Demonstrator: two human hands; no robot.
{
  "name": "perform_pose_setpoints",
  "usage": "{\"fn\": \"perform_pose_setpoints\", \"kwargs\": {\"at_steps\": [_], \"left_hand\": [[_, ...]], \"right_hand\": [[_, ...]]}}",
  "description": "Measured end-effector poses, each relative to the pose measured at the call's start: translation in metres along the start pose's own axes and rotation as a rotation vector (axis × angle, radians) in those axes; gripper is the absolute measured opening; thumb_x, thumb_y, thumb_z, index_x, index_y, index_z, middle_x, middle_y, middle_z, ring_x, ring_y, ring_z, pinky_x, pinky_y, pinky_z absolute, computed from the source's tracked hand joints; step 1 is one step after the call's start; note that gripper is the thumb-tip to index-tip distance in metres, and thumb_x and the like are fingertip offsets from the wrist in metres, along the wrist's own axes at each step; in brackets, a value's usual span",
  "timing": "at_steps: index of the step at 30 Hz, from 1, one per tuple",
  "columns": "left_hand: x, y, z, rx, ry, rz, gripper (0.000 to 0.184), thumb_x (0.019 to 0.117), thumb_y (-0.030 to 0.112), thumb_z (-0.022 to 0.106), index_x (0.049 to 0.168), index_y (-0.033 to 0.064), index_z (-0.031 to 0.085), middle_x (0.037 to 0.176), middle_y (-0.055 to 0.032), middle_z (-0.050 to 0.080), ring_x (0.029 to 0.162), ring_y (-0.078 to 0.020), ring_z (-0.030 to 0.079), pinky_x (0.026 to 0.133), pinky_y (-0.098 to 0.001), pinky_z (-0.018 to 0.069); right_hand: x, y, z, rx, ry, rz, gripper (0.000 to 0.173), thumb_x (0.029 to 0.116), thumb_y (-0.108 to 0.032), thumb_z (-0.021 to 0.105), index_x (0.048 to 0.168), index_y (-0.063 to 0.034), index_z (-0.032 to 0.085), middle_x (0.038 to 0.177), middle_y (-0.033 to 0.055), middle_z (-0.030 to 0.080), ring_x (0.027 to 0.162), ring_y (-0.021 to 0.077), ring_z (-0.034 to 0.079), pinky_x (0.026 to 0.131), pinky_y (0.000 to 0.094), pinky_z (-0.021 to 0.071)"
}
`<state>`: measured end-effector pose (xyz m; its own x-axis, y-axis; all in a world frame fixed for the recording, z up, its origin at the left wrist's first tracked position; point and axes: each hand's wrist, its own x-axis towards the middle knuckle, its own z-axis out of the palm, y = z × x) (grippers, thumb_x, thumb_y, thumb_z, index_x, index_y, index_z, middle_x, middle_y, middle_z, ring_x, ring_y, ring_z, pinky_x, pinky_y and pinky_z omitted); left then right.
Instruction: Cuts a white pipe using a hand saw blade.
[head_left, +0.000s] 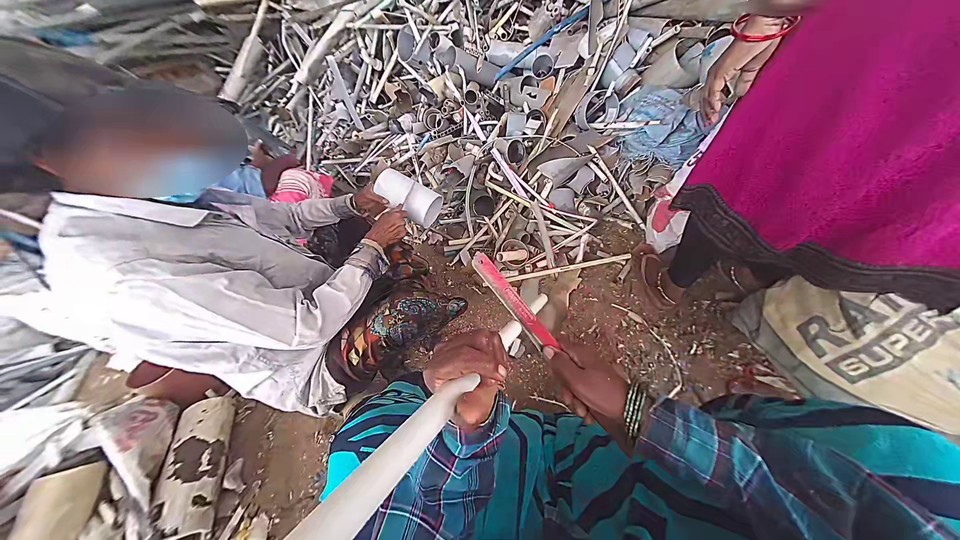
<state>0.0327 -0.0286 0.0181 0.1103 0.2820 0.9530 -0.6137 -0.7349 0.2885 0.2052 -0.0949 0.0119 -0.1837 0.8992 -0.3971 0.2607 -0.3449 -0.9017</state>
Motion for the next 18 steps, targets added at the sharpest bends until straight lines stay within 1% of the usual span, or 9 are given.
{"fn": "perform_pose_setpoints", "kwargs": {"at_steps": [3,6,8,10,11,13,14,16,18], "left_hand": [[0.000,0.002,0.006,0.034,0.011,-0.002,0.045,0.1041,0.052,0.048,0.089,0.0118,0.064,0.073,0.0075,0.057,0.062,0.0002,0.053,0.060,-0.0144,0.0446],[0.009,0.009,0.019,0.018,0.131,0.018,0.045,0.1030,0.054,0.049,0.095,0.0147,0.070,0.077,0.0097,0.064,0.062,0.0012,0.057,0.059,-0.0138,0.0470],[0.016,0.011,0.025,0.057,0.313,0.008,0.043,0.1018,0.053,0.050,0.090,0.0170,0.070,0.073,0.0112,0.064,0.060,0.0018,0.058,0.057,-0.0140,0.0479],[0.018,0.004,0.025,0.125,0.537,-0.021,0.044,0.1077,0.045,0.040,0.082,0.0185,0.064,0.066,0.0124,0.061,0.055,0.0013,0.058,0.054,-0.0146,0.0487],[0.016,0.000,0.024,0.126,0.662,-0.065,0.046,0.1105,0.037,0.034,0.080,0.0175,0.062,0.063,0.0114,0.061,0.053,-0.0005,0.059,0.053,-0.0161,0.0509],[0.012,-0.004,0.022,0.074,0.829,-0.173,0.050,0.1113,0.030,0.029,0.078,0.0157,0.062,0.058,0.0090,0.059,0.050,-0.0040,0.058,0.054,-0.0198,0.0528],[0.012,-0.004,0.022,0.056,0.883,-0.217,0.053,0.1115,0.028,0.022,0.077,0.0153,0.060,0.055,0.0083,0.057,0.048,-0.0048,0.058,0.053,-0.0207,0.0530],[0.015,-0.002,0.022,0.043,0.984,-0.295,0.060,0.1118,0.031,0.012,0.075,0.0161,0.057,0.050,0.0084,0.053,0.043,-0.0052,0.054,0.049,-0.0209,0.0518],[0.019,0.003,0.015,0.067,1.068,-0.326,0.063,0.1119,0.034,0.010,0.074,0.0164,0.056,0.047,0.0089,0.051,0.040,-0.0053,0.052,0.047,-0.0207,0.0505]], "right_hand": [[-0.001,0.012,-0.002,-0.006,0.039,-0.070,0.035,0.1131,-0.025,0.035,0.116,0.0032,0.055,0.065,-0.0005,0.045,0.049,0.0074,0.046,0.050,0.0243,0.0438],[0.037,0.036,-0.028,0.064,0.225,0.209,0.037,0.1147,-0.031,0.029,0.113,0.0005,0.050,0.064,0.0022,0.046,0.045,0.0102,0.049,0.046,0.0244,0.0463],[0.047,0.042,-0.030,0.035,0.279,0.244,0.040,0.1148,-0.032,0.028,0.119,0.0018,0.050,0.069,0.0044,0.047,0.049,0.0124,0.050,0.049,0.0271,0.0474],[0.037,0.034,-0.012,-0.122,0.260,0.055,0.040,0.1144,-0.027,0.031,0.121,0.0058,0.053,0.072,0.0080,0.053,0.056,0.0157,0.055,0.058,0.0316,0.0510],[0.027,0.030,0.000,-0.227,0.249,-0.082,0.041,0.1130,-0.024,0.036,0.119,0.0100,0.058,0.077,0.0149,0.059,0.065,0.0235,0.059,0.067,0.0407,0.0514],[0.013,0.027,0.016,-0.387,0.270,-0.312,0.041,0.1091,-0.023,0.042,0.116,0.0117,0.063,0.078,0.0225,0.064,0.072,0.0361,0.064,0.071,0.0533,0.0510],[0.013,0.029,0.018,-0.414,0.329,-0.373,0.041,0.1079,-0.023,0.043,0.115,0.0118,0.064,0.077,0.0233,0.065,0.071,0.0382,0.064,0.070,0.0549,0.0512],[0.027,0.040,0.003,-0.363,0.455,-0.300,0.043,0.1094,-0.022,0.041,0.120,0.0132,0.062,0.081,0.0257,0.066,0.074,0.0398,0.066,0.073,0.0569,0.0527],[0.045,0.044,-0.025,-0.268,0.521,-0.061,0.044,0.1134,-0.023,0.034,0.130,0.0121,0.055,0.091,0.0265,0.064,0.077,0.0364,0.065,0.078,0.0518,0.0534]]}}
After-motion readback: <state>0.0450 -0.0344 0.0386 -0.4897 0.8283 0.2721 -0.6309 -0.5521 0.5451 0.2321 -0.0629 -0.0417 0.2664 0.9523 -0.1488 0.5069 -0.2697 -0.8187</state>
